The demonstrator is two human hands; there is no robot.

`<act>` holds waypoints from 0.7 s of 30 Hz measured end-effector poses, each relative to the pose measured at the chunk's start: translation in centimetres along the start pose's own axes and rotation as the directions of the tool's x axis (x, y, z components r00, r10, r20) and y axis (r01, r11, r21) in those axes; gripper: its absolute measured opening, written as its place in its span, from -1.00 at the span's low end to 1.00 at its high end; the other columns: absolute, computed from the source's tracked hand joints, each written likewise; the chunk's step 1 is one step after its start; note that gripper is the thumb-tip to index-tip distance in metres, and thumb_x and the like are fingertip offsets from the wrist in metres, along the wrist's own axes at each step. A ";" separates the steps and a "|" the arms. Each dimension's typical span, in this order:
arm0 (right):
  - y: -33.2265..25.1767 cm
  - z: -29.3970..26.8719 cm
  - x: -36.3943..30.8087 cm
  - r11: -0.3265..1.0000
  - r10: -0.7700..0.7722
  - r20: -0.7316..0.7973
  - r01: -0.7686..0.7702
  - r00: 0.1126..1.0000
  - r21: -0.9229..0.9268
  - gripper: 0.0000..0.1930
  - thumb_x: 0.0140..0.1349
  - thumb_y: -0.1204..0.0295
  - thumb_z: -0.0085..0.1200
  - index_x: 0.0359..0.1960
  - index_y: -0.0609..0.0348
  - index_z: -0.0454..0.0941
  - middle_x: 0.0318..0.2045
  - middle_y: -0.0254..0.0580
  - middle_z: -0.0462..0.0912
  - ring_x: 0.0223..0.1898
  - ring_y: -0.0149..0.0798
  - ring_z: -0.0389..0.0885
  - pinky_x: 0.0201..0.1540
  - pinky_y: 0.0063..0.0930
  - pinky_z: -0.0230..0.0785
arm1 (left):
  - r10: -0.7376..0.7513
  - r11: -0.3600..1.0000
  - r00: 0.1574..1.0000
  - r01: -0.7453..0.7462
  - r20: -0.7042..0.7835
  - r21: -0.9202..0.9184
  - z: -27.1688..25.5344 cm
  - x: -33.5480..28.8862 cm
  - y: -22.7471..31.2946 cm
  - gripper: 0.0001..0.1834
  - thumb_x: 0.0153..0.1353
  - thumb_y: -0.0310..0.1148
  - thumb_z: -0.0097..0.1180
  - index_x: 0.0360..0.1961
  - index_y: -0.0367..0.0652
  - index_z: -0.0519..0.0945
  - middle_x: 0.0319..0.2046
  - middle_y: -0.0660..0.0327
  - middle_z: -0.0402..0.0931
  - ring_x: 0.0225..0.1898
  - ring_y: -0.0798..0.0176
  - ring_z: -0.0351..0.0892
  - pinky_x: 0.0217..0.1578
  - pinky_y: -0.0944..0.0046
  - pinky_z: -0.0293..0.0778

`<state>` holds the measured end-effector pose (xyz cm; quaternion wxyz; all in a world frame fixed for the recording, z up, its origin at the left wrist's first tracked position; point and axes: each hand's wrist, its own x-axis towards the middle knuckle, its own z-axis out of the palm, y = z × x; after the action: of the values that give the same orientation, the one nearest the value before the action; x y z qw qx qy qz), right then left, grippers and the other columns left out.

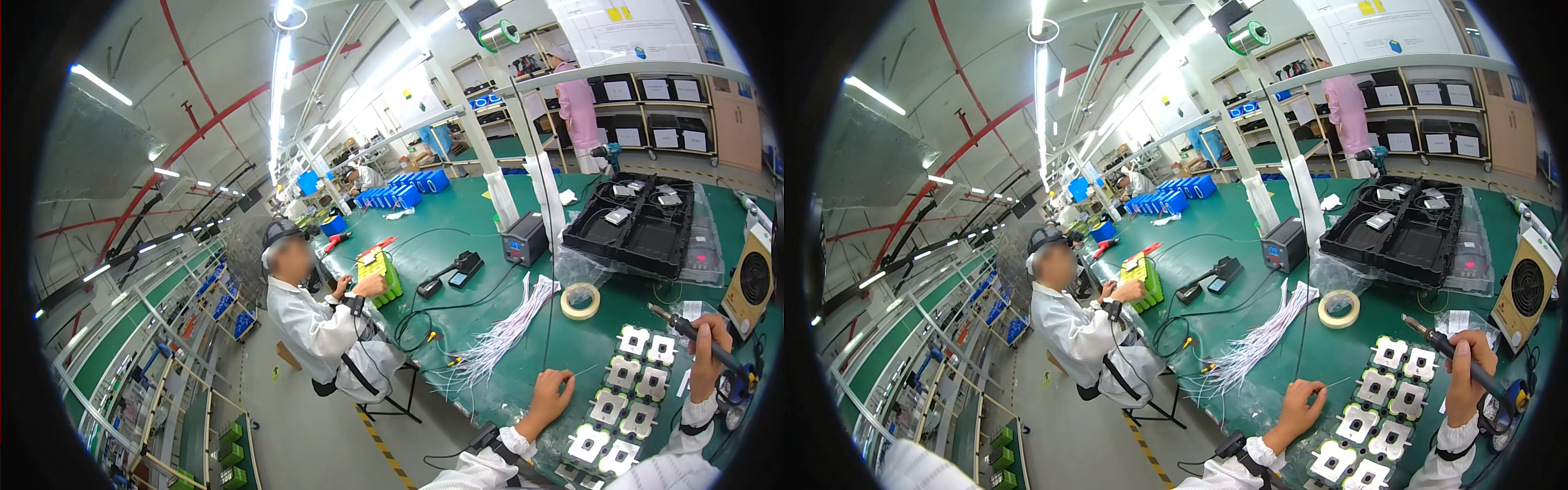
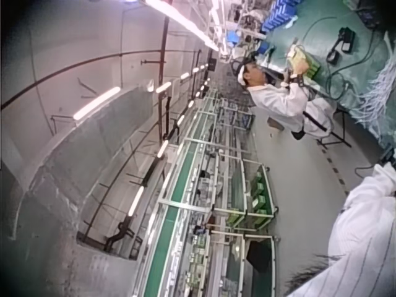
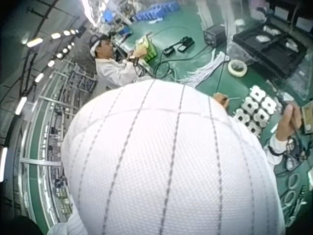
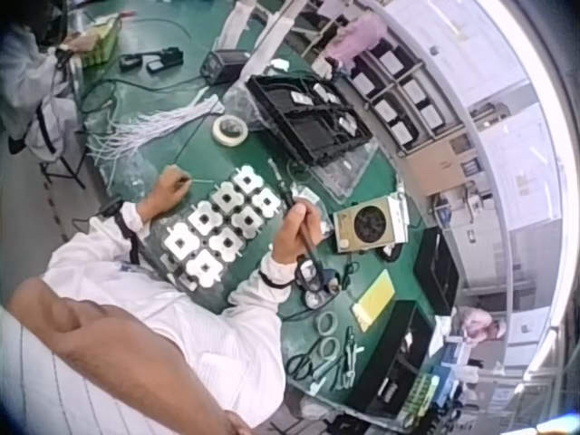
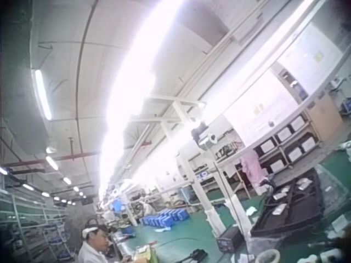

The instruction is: Soldering metal tabs onto an electronic component array at a factory workbench.

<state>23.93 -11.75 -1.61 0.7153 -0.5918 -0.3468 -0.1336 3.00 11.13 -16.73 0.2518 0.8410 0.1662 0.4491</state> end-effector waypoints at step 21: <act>-2.1 0.8 0.1 1.000 0.020 0.022 -0.020 1.000 -0.003 -0.83 0.33 0.42 0.08 -0.34 0.29 0.58 -0.57 -0.31 0.52 -0.56 -0.45 0.48 -0.46 -0.49 0.30 | 0.095 0.993 0.990 -0.088 -0.105 0.073 -0.9 1.4 0.7 -0.92 0.21 -0.48 0.32 -0.28 -0.16 0.66 -0.33 0.15 0.63 -0.28 0.08 0.57 -0.18 0.10 0.41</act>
<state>22.51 -11.52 0.10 0.7119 -0.5977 -0.3485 -0.1204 3.07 11.55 -14.96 0.1927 0.8303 0.1561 0.4991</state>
